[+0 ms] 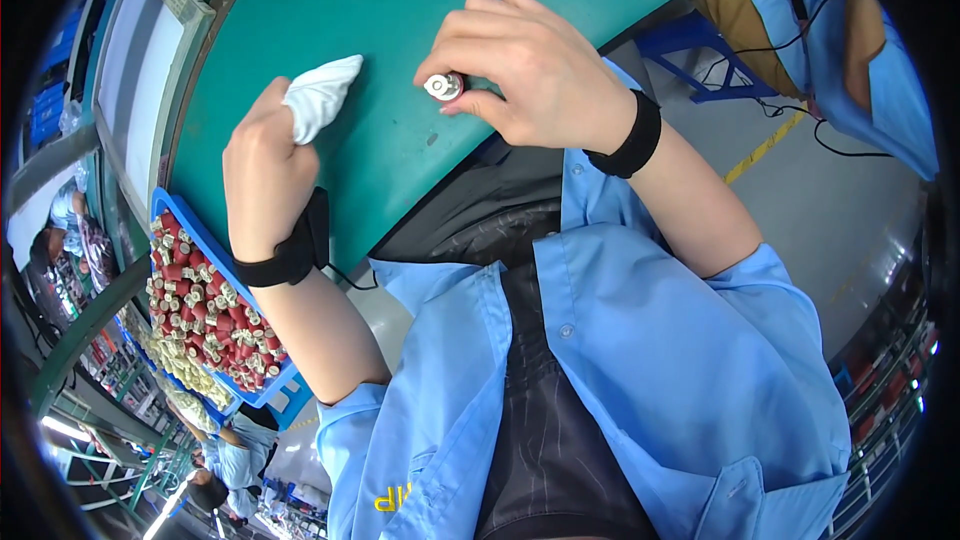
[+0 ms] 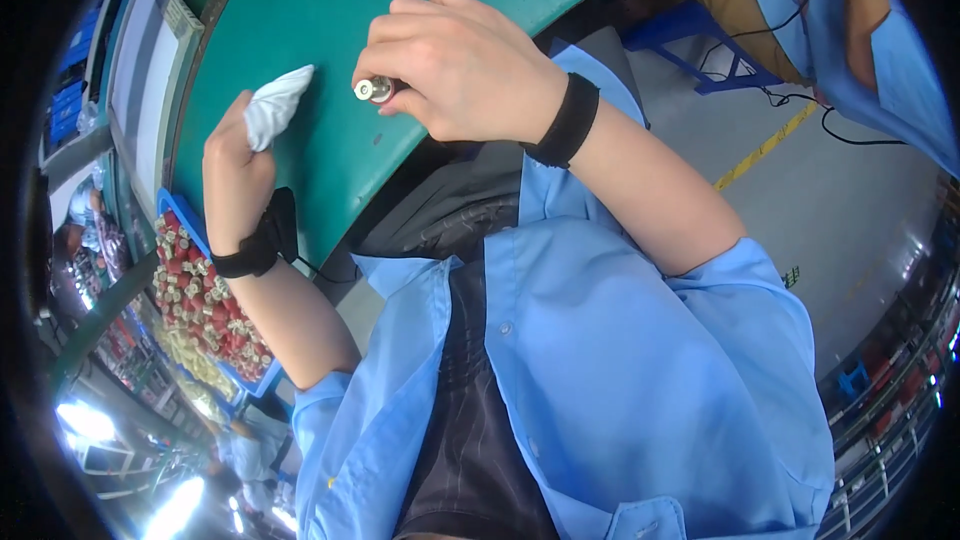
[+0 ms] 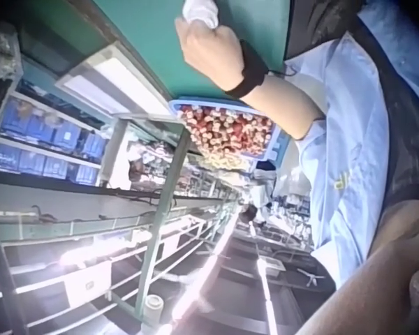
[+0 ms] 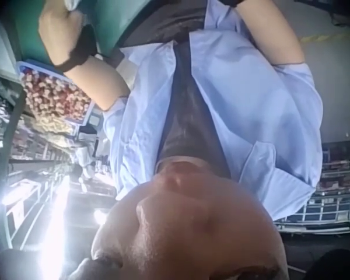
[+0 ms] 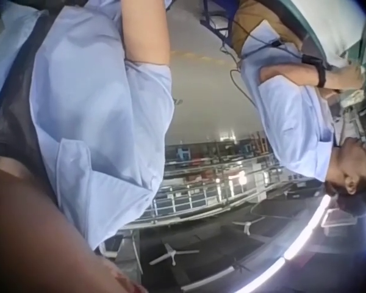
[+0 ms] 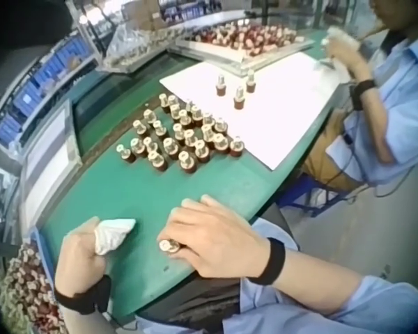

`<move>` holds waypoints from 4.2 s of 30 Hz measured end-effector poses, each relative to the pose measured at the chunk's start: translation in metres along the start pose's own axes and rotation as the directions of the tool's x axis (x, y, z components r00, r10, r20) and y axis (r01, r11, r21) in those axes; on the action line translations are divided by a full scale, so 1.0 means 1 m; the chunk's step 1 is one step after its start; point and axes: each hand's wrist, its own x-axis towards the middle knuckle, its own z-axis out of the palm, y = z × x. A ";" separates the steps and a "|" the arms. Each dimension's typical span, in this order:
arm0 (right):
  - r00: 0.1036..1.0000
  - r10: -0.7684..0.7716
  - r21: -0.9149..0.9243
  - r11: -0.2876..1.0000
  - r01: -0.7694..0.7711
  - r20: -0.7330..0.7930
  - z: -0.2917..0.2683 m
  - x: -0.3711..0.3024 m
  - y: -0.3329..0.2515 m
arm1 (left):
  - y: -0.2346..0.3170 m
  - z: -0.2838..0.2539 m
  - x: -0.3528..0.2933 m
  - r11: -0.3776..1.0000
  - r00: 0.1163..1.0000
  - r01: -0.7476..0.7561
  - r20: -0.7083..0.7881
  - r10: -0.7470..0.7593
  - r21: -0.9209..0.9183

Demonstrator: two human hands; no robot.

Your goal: The person picks up a component from the table, wipes it with a cloth, and places it onto a white sheet of paper. This process is repeated for several components, handling them one at a time.

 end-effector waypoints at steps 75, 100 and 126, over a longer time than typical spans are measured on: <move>0.504 0.863 0.473 0.430 -0.769 0.035 -0.138 0.060 0.123 | -0.105 0.023 0.047 -0.365 0.954 0.177 0.250 -0.164 -0.914; 0.517 0.809 0.526 0.323 -0.787 0.278 -0.090 0.025 -0.007 | -0.108 0.026 0.048 -0.328 0.948 0.180 0.252 -0.194 -0.927; 0.467 0.795 0.391 0.317 -0.864 0.388 -0.059 0.037 0.006 | -0.108 0.027 0.047 -0.161 0.965 0.162 0.190 -0.179 -0.974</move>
